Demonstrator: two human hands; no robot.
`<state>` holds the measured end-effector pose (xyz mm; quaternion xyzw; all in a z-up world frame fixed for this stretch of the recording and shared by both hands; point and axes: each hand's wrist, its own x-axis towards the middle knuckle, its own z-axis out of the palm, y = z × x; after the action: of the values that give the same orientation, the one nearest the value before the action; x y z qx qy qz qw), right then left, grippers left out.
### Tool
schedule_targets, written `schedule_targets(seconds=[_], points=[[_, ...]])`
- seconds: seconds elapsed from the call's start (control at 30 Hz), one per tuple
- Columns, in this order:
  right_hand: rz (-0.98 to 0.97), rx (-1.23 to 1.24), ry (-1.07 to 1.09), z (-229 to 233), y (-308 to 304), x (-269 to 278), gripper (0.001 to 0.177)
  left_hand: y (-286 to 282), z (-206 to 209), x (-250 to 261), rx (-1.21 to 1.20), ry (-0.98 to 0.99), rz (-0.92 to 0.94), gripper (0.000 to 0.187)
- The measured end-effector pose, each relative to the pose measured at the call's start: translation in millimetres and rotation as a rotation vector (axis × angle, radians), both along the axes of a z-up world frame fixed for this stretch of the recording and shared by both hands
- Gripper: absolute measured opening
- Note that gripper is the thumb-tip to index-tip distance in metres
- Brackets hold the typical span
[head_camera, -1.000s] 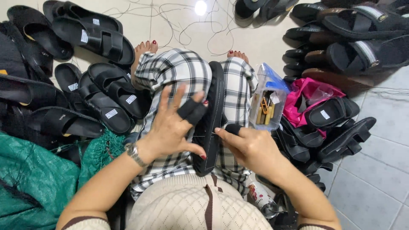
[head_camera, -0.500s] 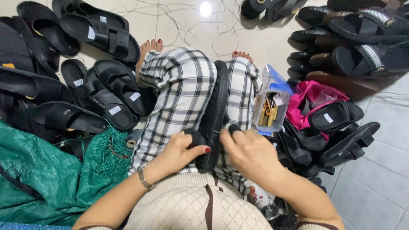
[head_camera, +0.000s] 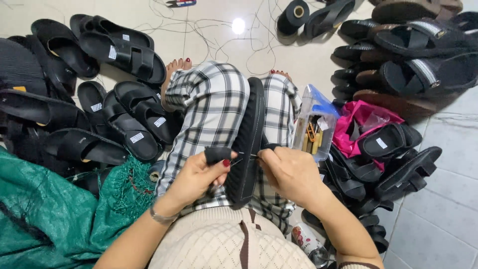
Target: Hand-sewing the straps of black sandals to the soles to complete their assembly.
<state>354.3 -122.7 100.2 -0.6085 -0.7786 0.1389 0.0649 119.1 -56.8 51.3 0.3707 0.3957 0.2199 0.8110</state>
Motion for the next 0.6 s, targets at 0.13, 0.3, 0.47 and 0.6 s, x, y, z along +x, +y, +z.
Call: schedule_targets(seconds=[0.13,0.3,0.47,0.6], points=[[0.023,0.034,0.035,-12,-3,5,0.007,-4,-8,13,-0.033,0.202,0.0,0.03],[0.057,0.027,-0.086,-2,-14,3,0.028,-27,-18,19,0.848,0.569,-0.114,0.044],[-0.07,-0.288,-0.167,40,-43,28,0.065,-4,25,24,0.395,0.594,-0.295,0.055],[-0.293,-0.246,0.509,6,-37,26,0.054,-4,23,8,0.269,0.61,-0.165,0.063]])
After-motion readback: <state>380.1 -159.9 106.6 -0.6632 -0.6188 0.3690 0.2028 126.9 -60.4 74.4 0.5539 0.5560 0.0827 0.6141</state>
